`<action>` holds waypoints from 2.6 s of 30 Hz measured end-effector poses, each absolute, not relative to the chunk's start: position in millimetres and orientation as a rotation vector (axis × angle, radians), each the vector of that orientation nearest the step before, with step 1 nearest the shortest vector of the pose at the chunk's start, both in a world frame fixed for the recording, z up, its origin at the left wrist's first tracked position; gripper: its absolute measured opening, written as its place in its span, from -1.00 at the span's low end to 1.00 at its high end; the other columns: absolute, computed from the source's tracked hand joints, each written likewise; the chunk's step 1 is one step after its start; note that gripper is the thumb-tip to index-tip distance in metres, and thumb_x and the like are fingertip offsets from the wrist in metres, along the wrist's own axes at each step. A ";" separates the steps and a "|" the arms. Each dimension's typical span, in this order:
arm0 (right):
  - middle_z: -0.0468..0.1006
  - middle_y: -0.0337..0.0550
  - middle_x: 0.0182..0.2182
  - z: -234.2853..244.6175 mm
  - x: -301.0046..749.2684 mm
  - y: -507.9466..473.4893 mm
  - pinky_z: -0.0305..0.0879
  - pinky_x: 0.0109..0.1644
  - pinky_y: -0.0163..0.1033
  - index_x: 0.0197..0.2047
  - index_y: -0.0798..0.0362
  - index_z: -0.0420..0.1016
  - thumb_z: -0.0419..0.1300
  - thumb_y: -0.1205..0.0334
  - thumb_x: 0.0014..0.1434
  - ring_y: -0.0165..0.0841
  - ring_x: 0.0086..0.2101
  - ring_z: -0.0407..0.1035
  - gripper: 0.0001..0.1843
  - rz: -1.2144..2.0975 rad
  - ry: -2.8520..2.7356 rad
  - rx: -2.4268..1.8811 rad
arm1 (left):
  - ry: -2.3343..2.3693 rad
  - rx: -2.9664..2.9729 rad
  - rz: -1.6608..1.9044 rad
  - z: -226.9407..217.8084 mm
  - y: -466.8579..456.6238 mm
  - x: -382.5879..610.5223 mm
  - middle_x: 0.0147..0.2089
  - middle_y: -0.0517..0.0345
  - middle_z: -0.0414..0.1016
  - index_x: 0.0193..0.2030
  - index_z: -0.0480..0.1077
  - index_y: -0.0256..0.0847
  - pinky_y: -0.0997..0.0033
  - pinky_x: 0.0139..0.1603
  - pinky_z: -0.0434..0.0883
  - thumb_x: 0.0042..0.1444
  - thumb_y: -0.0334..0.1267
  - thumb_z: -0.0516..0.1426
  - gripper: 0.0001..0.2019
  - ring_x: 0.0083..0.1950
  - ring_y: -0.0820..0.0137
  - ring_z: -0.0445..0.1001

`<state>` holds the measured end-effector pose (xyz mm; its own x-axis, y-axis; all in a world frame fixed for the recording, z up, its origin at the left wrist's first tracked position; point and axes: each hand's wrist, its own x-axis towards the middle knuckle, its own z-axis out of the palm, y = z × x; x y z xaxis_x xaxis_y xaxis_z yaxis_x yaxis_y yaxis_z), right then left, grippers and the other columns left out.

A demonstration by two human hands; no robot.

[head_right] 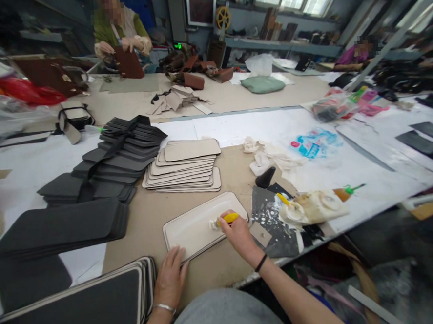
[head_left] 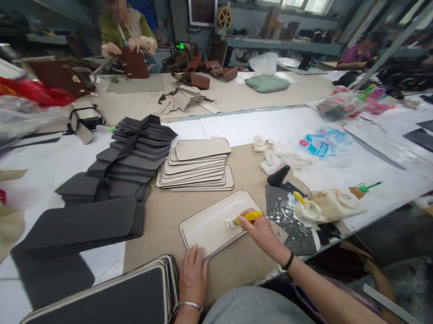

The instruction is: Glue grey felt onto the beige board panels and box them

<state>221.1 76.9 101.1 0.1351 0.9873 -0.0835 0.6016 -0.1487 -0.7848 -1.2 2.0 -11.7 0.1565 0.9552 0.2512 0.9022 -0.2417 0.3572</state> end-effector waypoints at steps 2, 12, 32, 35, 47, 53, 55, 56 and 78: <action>0.46 -0.20 -0.57 117.0 243.0 69.9 0.27 -0.39 -0.28 -0.36 0.07 0.37 0.02 0.01 0.10 -0.36 -0.53 0.36 -0.71 0.809 -1.407 -1.873 | 1.841 2.352 0.677 -14.3 2.7 -3.4 -0.01 -0.10 0.38 -0.10 0.35 -0.28 0.15 -0.01 0.37 0.14 -0.26 -0.06 -0.72 0.03 0.21 0.33; 0.48 -0.16 -0.60 156.5 411.9 49.0 0.24 -0.41 -0.28 -0.37 0.10 0.40 0.04 0.02 0.03 -0.33 -0.56 0.38 -0.69 0.096 -1.012 -2.279 | 1.720 2.611 0.612 -26.8 12.3 -17.7 -0.06 -0.13 0.40 -0.13 0.37 -0.30 0.17 -0.08 0.40 0.12 -0.19 -0.09 -0.67 -0.03 0.20 0.38; 0.44 -0.14 -0.40 126.5 431.2 55.8 0.20 -0.26 -0.29 -0.35 0.07 0.36 0.04 0.21 0.10 -0.35 -0.36 0.33 -0.87 0.210 -1.772 -2.244 | 1.742 2.540 0.546 -23.8 14.7 -18.4 -0.07 -0.16 0.42 -0.14 0.39 -0.35 0.18 -0.06 0.41 0.11 -0.13 -0.11 -0.60 -0.05 0.20 0.41; 0.42 -0.13 -0.39 133.4 429.6 50.1 0.20 -0.23 -0.28 -0.37 0.06 0.35 0.02 0.24 0.12 -0.35 -0.33 0.31 -0.87 0.285 -1.986 -2.120 | 1.757 2.505 0.571 -23.7 14.1 -17.2 -0.07 -0.13 0.42 -0.15 0.40 -0.31 0.18 -0.05 0.41 0.11 -0.11 -0.12 -0.60 -0.05 0.22 0.40; 0.49 -0.13 -0.41 138.5 426.3 33.1 0.25 -0.20 -0.24 -0.35 0.06 0.41 0.03 0.16 0.09 -0.32 -0.35 0.37 -0.80 0.195 -1.497 -2.126 | 1.729 2.393 0.592 -19.0 14.5 -16.8 -0.04 -0.14 0.39 -0.13 0.39 -0.30 0.12 0.00 0.36 0.09 -0.06 -0.13 -0.57 -0.02 0.18 0.37; 0.51 -0.13 -0.60 124.3 437.9 16.2 0.30 -0.36 -0.25 -0.37 0.13 0.47 0.07 0.10 0.03 -0.28 -0.51 0.44 -0.72 0.220 -0.779 -2.324 | 1.717 2.357 0.572 -20.1 14.9 -19.6 -0.02 -0.10 0.38 -0.13 0.38 -0.25 0.11 0.01 0.36 0.09 -0.09 -0.09 -0.63 0.01 0.19 0.36; 0.51 -0.12 -0.61 122.5 441.3 9.6 0.32 -0.39 -0.26 -0.37 0.15 0.47 0.08 0.11 0.01 -0.28 -0.54 0.44 -0.72 0.268 -0.640 -2.275 | 1.715 2.359 0.586 -20.3 15.7 -19.6 -0.02 -0.09 0.38 -0.14 0.38 -0.24 0.10 0.01 0.35 0.09 -0.10 -0.09 -0.64 0.01 0.19 0.35; 0.51 -0.12 -0.61 122.3 442.2 6.6 0.33 -0.40 -0.26 -0.37 0.15 0.47 0.09 0.11 0.00 -0.28 -0.54 0.44 -0.72 0.279 -0.610 -2.249 | 1.716 2.354 0.585 -20.0 15.9 -19.3 -0.02 -0.07 0.38 -0.14 0.38 -0.22 0.10 0.02 0.35 0.09 -0.11 -0.08 -0.65 0.02 0.19 0.35; 0.46 -0.18 -0.53 86.2 141.6 79.0 0.38 -0.39 -0.22 -0.38 0.05 0.34 0.10 -0.13 0.00 -0.32 -0.52 0.40 -0.62 1.231 -1.245 -1.518 | 1.879 2.247 0.321 22.5 8.3 3.4 -0.12 0.02 0.29 -0.06 0.26 -0.23 0.25 -0.09 0.35 0.08 -0.39 0.00 -0.74 -0.07 0.28 0.25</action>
